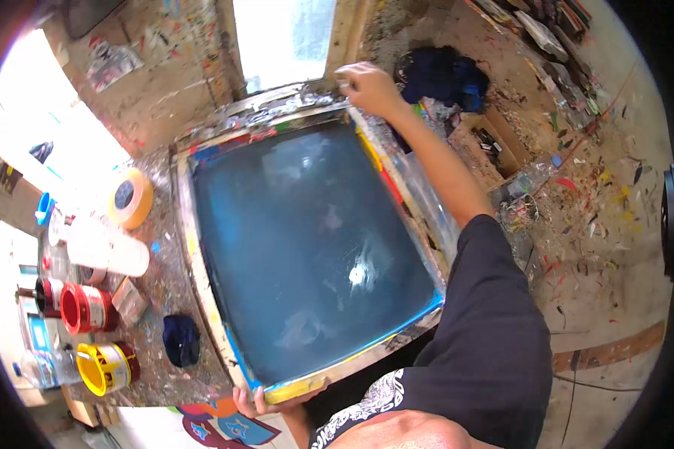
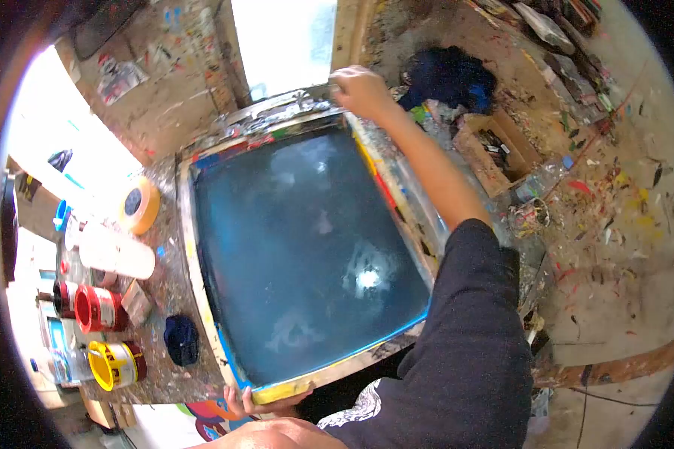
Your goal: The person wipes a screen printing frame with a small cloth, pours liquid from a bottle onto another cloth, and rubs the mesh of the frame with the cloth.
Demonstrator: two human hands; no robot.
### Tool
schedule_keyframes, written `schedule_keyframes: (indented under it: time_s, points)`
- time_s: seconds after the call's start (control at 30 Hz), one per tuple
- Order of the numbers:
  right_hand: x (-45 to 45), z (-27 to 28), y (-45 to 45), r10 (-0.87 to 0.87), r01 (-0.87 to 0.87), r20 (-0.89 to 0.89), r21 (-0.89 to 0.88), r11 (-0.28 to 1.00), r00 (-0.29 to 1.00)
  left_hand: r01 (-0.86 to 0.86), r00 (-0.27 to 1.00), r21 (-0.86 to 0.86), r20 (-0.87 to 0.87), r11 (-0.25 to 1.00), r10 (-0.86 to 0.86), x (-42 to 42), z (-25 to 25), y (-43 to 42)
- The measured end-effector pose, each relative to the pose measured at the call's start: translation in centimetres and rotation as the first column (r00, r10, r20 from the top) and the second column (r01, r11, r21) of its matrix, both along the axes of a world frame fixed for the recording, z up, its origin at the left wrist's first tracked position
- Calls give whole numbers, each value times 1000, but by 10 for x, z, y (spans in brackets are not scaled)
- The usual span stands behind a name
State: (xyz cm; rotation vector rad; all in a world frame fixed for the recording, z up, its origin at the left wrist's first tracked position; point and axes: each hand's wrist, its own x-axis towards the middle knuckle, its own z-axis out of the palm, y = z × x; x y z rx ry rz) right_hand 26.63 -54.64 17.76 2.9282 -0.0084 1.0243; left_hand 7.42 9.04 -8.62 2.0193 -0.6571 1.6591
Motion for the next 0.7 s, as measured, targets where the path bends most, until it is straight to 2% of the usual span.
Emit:
schedule_keyframes:
  time_s: [0.07,0.1,0.13,0.17,0.23,0.33,0.4,0.43,0.5,0.57,0.63,0.7]
  points:
    - [-43,-1,-68,-253,253,4,28,967,967,80,997,197,-36,977,-74,-1,1,25]
    - [-62,-1,-98,-447,448,-35,50,892,894,168,977,318,-181,933,-114,-13,-3,53]
    - [-80,-9,-136,-533,532,48,19,846,845,173,934,338,-353,925,-45,-23,-46,112]
    - [-100,1,-150,-664,664,-16,-2,748,748,179,858,360,-512,916,33,-24,-80,151]
    - [-123,4,-176,-844,843,-51,120,525,533,178,867,340,-497,923,16,-20,-68,132]
    - [-132,3,-209,-888,888,-54,89,452,457,177,879,281,-476,943,-23,-18,-58,127]
    - [-126,7,-217,-795,786,45,-188,589,605,173,884,274,-466,946,-26,-17,-50,125]
    - [-118,7,-219,-794,788,48,-177,590,606,172,886,276,-463,946,-26,-15,-47,124]
    - [-93,6,-218,-726,714,34,-216,666,687,169,890,278,-456,946,-25,-13,-43,122]
    - [-74,-5,-225,-682,670,-29,-163,724,730,164,892,279,-451,946,-22,-12,-39,123]
    - [-52,-15,-231,-749,716,-298,-232,658,592,154,894,280,-448,948,-13,-13,-36,124]
    - [-46,-26,-254,-745,718,-279,-212,663,606,146,897,279,-443,949,-8,-15,-32,127]
